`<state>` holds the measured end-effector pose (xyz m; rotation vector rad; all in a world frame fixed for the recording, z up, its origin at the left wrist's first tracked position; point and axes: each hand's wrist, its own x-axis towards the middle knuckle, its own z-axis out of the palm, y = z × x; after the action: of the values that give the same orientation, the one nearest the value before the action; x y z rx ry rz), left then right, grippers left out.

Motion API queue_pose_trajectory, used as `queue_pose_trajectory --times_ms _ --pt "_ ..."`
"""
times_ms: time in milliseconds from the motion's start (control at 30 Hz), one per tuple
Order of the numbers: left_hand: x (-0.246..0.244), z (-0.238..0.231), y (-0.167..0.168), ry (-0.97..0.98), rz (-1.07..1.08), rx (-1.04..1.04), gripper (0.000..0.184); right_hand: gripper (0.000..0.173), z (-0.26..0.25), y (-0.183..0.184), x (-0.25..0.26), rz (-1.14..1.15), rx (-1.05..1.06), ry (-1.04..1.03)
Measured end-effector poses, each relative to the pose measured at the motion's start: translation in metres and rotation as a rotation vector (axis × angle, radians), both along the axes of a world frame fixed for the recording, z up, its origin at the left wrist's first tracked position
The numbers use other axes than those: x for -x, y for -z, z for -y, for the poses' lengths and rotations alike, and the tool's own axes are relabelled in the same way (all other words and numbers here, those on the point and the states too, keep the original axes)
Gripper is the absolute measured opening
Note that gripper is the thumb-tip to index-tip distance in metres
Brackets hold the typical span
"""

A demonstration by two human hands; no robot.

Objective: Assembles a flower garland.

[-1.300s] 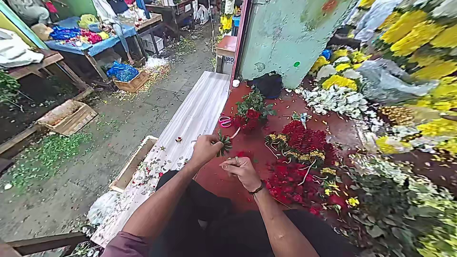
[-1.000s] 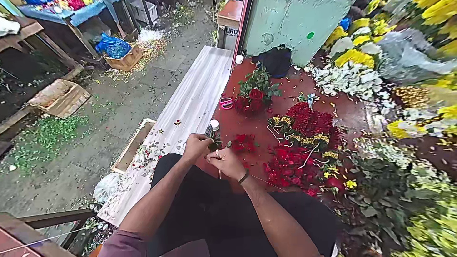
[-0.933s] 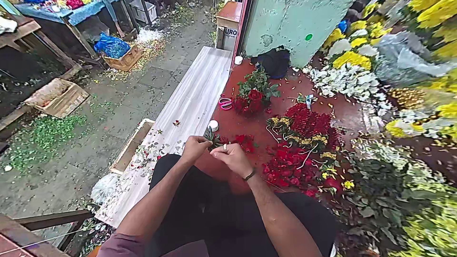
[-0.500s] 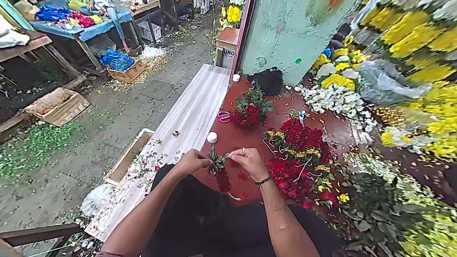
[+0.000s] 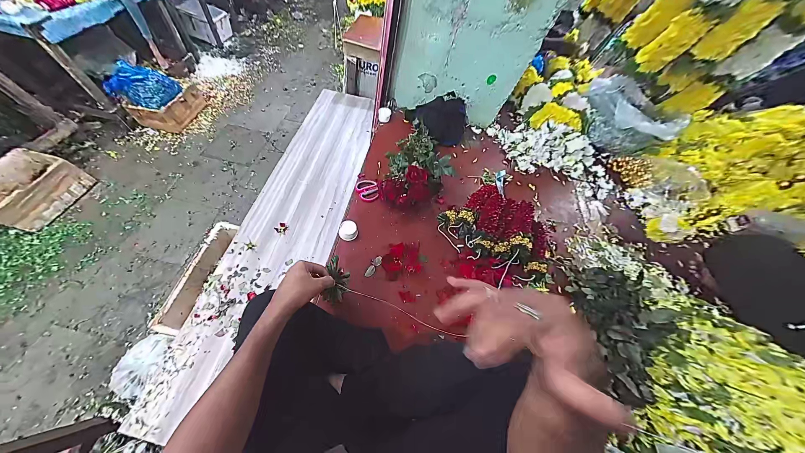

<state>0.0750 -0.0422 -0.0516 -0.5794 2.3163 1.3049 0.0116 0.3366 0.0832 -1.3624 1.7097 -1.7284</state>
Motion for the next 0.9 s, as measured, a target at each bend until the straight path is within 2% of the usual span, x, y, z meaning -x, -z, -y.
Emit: queue_pose_trajectory --times_ms 33,100,200,267,300,367,400,433,467,500,533,567,633,700,767,900 --pt "-0.002 0.002 -0.001 -0.010 -0.011 0.008 0.018 0.074 -0.008 -0.020 -0.006 0.045 0.142 -0.049" --pt "-0.001 0.003 -0.006 -0.024 -0.027 0.020 0.016 0.072 -0.023 -0.037 0.006 0.023 0.225 -0.086" --pt "0.004 0.006 -0.011 -0.035 -0.101 0.080 0.017 0.065 -0.029 -0.038 0.032 -0.051 0.284 -0.117" --pt "0.005 0.008 -0.010 -0.025 -0.133 0.121 0.017 0.063 -0.022 -0.037 0.035 0.100 0.370 -0.272" --pt "0.006 0.007 -0.009 -0.018 -0.137 0.139 0.018 0.066 -0.016 -0.030 0.037 0.155 0.360 -0.236" --pt "0.011 0.003 -0.001 -0.017 -0.163 0.188 0.019 0.064 -0.005 0.005 0.057 0.200 0.193 0.004" --pt "0.012 0.001 0.006 -0.022 -0.181 0.207 0.020 0.053 -0.001 0.029 0.070 0.217 0.020 0.181" --pt "0.011 -0.001 0.014 -0.024 -0.201 0.221 0.021 0.038 0.001 0.055 0.082 0.187 -0.276 0.341" --pt "0.011 -0.003 0.022 -0.018 -0.227 0.233 0.022 0.033 0.002 0.083 0.092 0.160 -0.601 0.420" --pt "0.010 -0.003 0.027 -0.005 -0.245 0.238 0.023 0.040 0.000 0.110 0.101 0.160 -0.873 0.390" --pt "0.009 -0.002 0.031 0.006 -0.251 0.241 0.024 0.046 -0.003 0.132 0.109 0.189 -1.056 0.281" --pt "0.009 -0.001 0.033 0.012 -0.248 0.239 0.025 0.049 -0.005 0.146 0.117 0.234 -1.150 0.153" --pt "0.009 0.001 0.034 0.013 -0.234 0.224 0.026 0.047 -0.002 0.156 0.133 0.338 -1.191 -0.018" --pt "0.009 0.002 0.035 0.012 -0.248 0.206 0.026 0.042 -0.001 0.157 0.162 0.391 -1.184 -0.006" --pt "0.007 0.002 0.038 -0.003 -0.273 0.187 0.026 0.038 -0.002 0.159 0.206 0.348 -1.229 0.119" --pt "0.006 0.001 0.043 -0.032 -0.295 0.165 0.025 0.031 -0.003 0.183 0.311 0.202 -1.321 0.501"
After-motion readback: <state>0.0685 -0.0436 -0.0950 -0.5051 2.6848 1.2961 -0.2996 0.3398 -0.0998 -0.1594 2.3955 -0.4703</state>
